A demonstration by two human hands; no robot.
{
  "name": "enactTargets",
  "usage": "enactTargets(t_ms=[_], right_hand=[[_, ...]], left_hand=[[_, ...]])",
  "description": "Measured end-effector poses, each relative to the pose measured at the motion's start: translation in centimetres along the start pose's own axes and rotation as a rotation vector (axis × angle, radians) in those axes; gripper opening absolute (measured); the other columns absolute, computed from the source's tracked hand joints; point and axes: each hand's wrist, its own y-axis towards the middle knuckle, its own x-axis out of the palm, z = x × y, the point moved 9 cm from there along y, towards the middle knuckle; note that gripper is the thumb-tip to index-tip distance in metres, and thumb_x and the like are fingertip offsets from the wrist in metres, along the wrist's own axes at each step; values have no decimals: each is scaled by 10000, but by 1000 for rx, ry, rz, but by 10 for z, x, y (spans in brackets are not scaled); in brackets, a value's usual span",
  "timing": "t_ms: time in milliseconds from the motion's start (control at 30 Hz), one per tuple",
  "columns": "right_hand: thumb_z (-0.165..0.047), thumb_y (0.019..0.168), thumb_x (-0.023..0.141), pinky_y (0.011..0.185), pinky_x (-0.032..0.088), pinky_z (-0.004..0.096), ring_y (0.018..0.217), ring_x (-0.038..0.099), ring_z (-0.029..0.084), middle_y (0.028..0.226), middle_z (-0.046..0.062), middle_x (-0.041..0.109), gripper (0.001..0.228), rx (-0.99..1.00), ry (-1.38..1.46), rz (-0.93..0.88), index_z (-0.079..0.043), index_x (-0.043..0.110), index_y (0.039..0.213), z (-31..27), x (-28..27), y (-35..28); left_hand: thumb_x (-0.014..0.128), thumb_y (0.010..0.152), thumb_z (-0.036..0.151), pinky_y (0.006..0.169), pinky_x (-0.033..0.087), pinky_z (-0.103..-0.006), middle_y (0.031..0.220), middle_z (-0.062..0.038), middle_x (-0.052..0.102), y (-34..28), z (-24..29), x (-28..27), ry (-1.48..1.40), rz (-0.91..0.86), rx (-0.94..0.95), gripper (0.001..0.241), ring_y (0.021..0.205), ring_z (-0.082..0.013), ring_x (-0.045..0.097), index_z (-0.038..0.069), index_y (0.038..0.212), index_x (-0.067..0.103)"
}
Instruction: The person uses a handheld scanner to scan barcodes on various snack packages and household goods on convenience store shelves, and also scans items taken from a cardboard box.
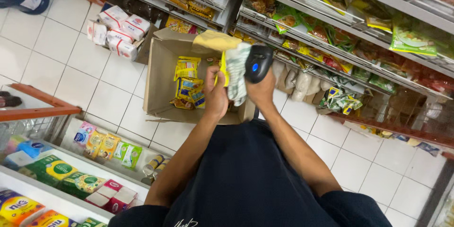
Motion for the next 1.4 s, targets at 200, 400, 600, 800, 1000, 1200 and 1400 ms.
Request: enactTargets(t_ms=[200,400,600,800,1000,1200,1400], right_hand=[[-111,886,820,786,556,331,866,672,180,1004,85,720,328,176,118,62,-24,646,1151,87,-36,32],[-161,856,863,839,551,291,925,633,124,1054,19,670,413,273,468,-208,-34,661,1192,77,-29,30],[-191,846,880,815,570,312,868,660,144,996,45,710,384,15,252,-437,-42,662,1125,-30,17,-9],[-213,806,869,814,569,351,893,730,220,1006,108,743,481,-131,89,-616,-45,648,1199,-83,15,-12],[-127,808,806,835,578,380,915,746,272,1027,130,748,432,-117,104,-485,-49,636,1197,-89,23,-16],[-46,765,781,809,560,430,947,714,385,1030,184,723,470,-197,68,-613,-40,609,1203,-83,36,-27],[-86,741,789,769,538,495,897,689,446,971,220,717,447,-79,-299,-446,-40,630,1156,-14,11,-18]], left_hand=[[611,1026,287,865,604,-472,1154,-101,636,10,27,-36,46,27,-27,246,1044,-244,682,102,1168,532],[675,1131,279,1017,560,-511,1181,-80,627,31,24,-33,-271,-229,-123,210,1138,-251,653,111,1212,579],[627,1030,367,1123,461,-425,1412,-145,586,26,6,14,-173,-229,-160,329,1276,-264,566,132,1255,678],[494,1096,413,1264,338,-524,1564,-106,515,24,45,35,-547,-417,-89,321,1512,-284,395,143,1032,656],[531,1093,389,1273,344,-517,1609,-107,474,10,35,25,-344,-383,-98,267,1532,-284,385,172,1013,662],[591,1064,411,1258,378,-496,1616,-110,446,12,11,-15,-248,-194,-144,244,1514,-281,410,184,1005,661],[643,1004,460,1050,447,-454,1636,-79,444,23,9,-80,-285,-134,-132,226,1519,-273,401,235,989,654]])
